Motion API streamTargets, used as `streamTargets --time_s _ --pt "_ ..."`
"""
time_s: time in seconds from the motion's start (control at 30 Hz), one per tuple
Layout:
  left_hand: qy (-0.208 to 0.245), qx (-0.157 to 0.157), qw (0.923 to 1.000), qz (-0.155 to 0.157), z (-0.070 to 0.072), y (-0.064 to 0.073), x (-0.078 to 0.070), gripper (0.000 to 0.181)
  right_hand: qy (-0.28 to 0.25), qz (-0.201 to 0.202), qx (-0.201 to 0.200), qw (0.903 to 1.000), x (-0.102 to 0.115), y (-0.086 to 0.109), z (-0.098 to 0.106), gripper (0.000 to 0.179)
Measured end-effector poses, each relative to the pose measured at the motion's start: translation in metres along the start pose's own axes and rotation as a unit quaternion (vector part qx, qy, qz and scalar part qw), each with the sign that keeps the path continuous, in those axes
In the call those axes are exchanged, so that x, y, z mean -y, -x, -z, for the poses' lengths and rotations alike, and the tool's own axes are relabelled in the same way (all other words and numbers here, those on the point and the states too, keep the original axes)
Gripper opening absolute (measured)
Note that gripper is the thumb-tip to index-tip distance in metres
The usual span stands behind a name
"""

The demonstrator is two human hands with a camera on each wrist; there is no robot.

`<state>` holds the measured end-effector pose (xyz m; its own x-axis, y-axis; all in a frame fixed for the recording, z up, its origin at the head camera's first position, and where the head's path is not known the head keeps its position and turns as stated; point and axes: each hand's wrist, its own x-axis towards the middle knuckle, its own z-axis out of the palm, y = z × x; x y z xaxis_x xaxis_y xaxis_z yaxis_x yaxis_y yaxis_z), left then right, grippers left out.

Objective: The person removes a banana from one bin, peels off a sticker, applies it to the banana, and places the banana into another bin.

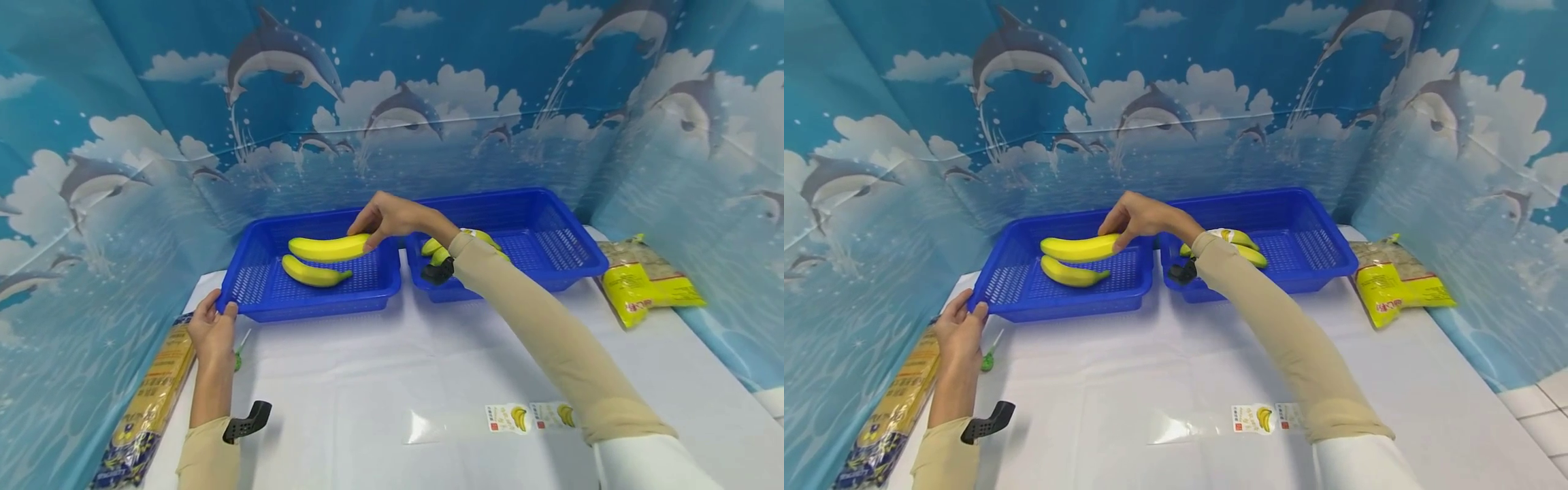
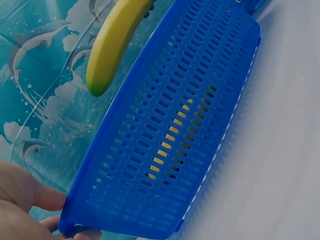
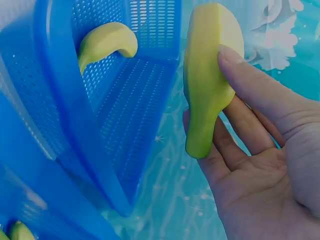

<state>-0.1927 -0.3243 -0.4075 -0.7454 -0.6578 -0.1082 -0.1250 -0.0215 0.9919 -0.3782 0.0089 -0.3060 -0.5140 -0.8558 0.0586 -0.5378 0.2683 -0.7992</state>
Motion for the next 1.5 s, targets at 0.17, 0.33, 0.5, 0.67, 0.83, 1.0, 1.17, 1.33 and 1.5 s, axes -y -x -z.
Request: streamTargets --time_s 0.17,0.33,0.5,0.67,0.83,1.0,1.17,1.33,1.5 --pt "0.002 0.0 1.0 0.007 0.001 0.0 -0.002 0.056 -0.004 0.015 0.011 0.9998 0.008 0.014 0.0 0.039" --pt "0.004 0.003 0.9998 0.017 0.001 0.0 -0.001 0.059 -0.013 0.035 0.018 0.9991 0.011 0.032 -0.002 0.038" --pt "0.013 0.005 0.9997 0.02 0.002 -0.001 0.0 0.068 -0.015 0.048 0.013 0.9986 0.013 0.052 -0.008 0.037" --pt "0.021 0.004 0.9996 0.019 0.003 -0.001 0.001 0.07 -0.027 0.044 0.014 0.9986 0.012 0.071 -0.014 0.038" --pt "0.019 0.002 0.9995 0.023 0.003 0.0 0.001 0.065 -0.021 0.042 0.014 0.9988 0.01 0.09 -0.018 0.038" --pt "0.009 0.006 0.9995 0.029 0.004 0.001 0.001 0.06 0.007 0.05 0.008 0.9987 0.009 0.11 -0.02 0.039" --pt "0.011 0.005 0.9992 0.038 0.005 0.001 0.0 0.061 0.011 0.051 0.004 0.9986 0.007 0.131 -0.027 0.041" --pt "0.013 0.007 0.9991 0.039 0.005 0.001 -0.001 0.061 0.012 0.06 -0.004 0.9981 0.0 0.152 -0.038 0.043" --pt "0.018 0.008 0.999 0.041 0.004 0.002 0.0 0.061 -0.007 0.044 -0.007 0.999 -0.009 0.169 -0.049 0.043"
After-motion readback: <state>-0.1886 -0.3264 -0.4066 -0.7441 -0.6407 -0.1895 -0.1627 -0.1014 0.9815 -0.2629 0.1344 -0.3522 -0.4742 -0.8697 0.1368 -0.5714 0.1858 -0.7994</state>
